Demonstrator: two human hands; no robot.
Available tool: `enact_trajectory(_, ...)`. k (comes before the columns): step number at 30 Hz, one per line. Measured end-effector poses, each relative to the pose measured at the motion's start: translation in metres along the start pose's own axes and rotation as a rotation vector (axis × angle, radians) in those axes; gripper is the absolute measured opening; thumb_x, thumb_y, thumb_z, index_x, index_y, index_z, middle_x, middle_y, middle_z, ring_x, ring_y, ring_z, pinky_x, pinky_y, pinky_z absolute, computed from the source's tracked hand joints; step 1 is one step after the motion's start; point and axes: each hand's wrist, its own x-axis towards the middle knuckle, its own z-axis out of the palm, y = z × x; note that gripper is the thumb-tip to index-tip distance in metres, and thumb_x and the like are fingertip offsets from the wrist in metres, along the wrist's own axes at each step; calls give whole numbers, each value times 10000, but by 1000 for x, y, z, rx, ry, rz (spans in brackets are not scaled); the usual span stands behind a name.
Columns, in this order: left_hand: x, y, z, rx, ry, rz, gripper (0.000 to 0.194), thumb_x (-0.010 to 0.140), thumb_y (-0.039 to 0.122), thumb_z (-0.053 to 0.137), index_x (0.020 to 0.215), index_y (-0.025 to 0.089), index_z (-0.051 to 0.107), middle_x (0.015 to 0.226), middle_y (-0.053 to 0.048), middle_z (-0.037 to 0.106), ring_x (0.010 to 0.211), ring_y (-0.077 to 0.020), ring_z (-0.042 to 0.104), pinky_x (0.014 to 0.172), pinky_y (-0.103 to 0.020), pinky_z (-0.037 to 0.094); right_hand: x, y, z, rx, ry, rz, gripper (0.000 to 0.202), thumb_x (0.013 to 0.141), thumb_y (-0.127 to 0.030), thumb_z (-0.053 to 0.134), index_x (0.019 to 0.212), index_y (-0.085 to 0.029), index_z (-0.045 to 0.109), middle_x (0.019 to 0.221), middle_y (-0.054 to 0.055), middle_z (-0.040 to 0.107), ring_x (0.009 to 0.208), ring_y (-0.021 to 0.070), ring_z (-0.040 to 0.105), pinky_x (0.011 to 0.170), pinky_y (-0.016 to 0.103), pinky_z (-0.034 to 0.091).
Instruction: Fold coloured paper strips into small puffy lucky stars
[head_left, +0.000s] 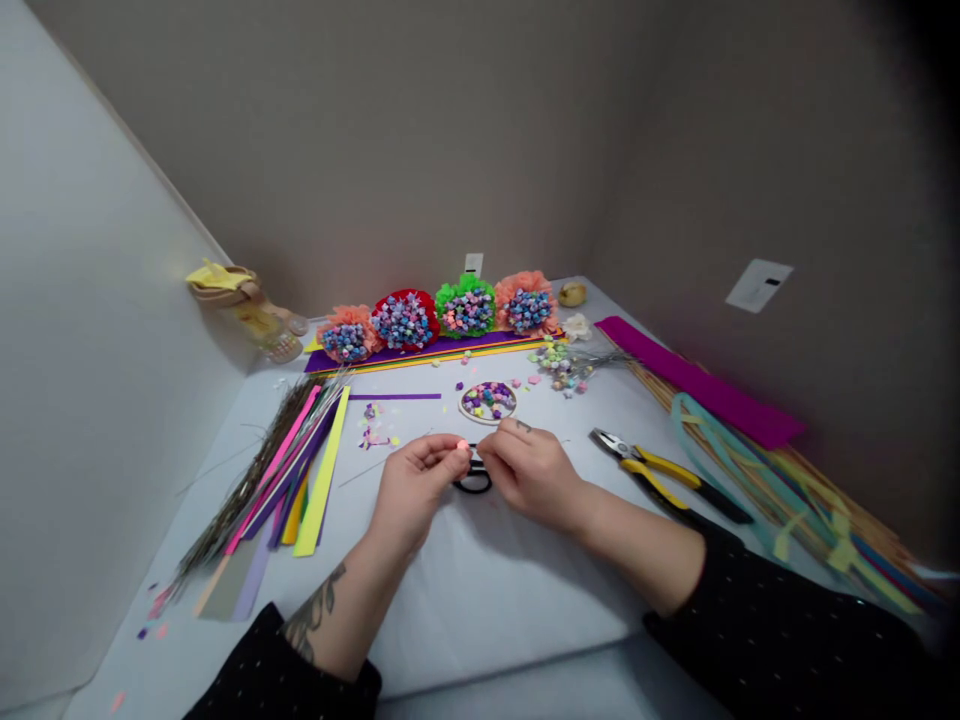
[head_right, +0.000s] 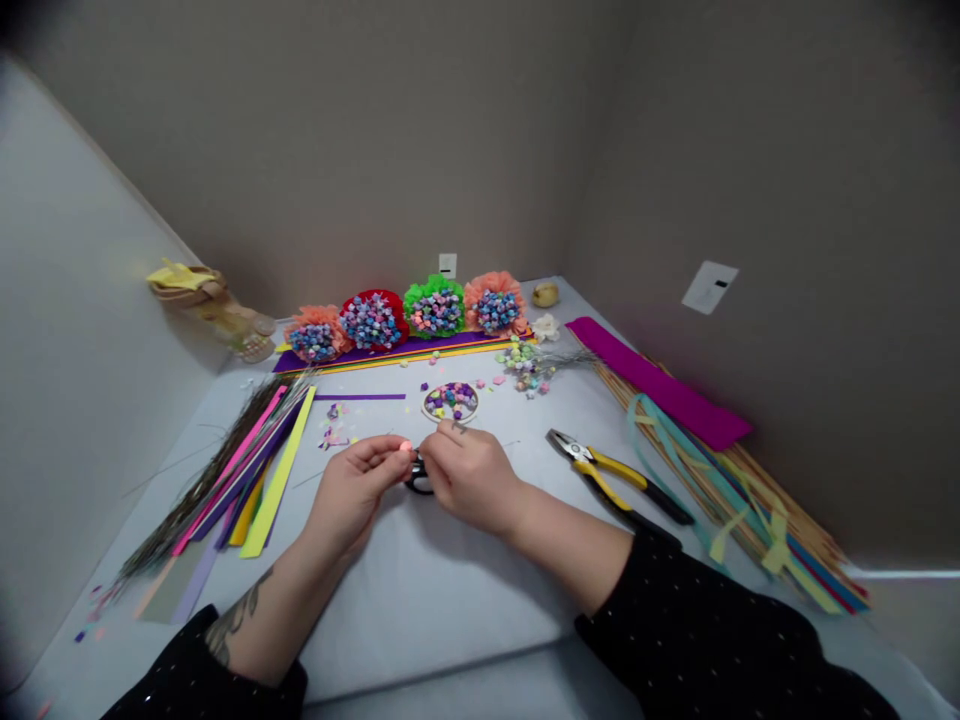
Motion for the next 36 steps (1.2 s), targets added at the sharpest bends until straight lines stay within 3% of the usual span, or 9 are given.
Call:
enact_trajectory(7,1,3,0,82,0,53,256,623,293,796,803,133,711,691,-33,691,615,-115,601,634,-236,496,-2,0,3,-46,21,-35,220,886,-122,420,730,-177,564,601,12,512,557,135,473,551,236,369)
enact_trajectory(14,0,4,-2,49,-36,132,246,656,274,779,863,161,710,838,-49,718,767,-143,639,760,-261,506,-2,-2,3,-158,79,-52,226,879,-122,463,688,-179,568,579,-2,497,539,119,461,550,233,341)
enact_trajectory(23,-1,1,-2,52,7,139,271,654,296,785,880,167,710,802,-42,723,746,-150,653,737,-269,521,-2,-4,-1,-172,59,-59,236,886,-132,459,683,-190,566,577,-4,485,542,121,443,558,245,325)
enact_trajectory(29,0,2,-2,109,-18,163,167,679,269,769,799,165,719,793,-40,727,743,-145,654,733,-251,523,-1,-6,-3,-190,80,-97,229,858,-94,482,657,-180,550,541,-9,462,504,123,404,522,261,288)
enact_trajectory(32,-1,0,-2,136,-23,201,129,701,262,752,781,168,714,776,-35,726,734,-144,656,727,-249,524,2,-10,-4,-10,50,7,207,846,-91,466,672,-177,538,568,-8,488,524,113,449,531,236,327)
enact_trajectory(36,-3,-1,-2,155,-6,266,101,702,247,746,769,177,717,774,-34,732,734,-152,667,722,-251,530,5,-17,-6,342,-47,331,180,815,-126,504,644,-181,504,578,-21,529,527,96,489,508,199,362)
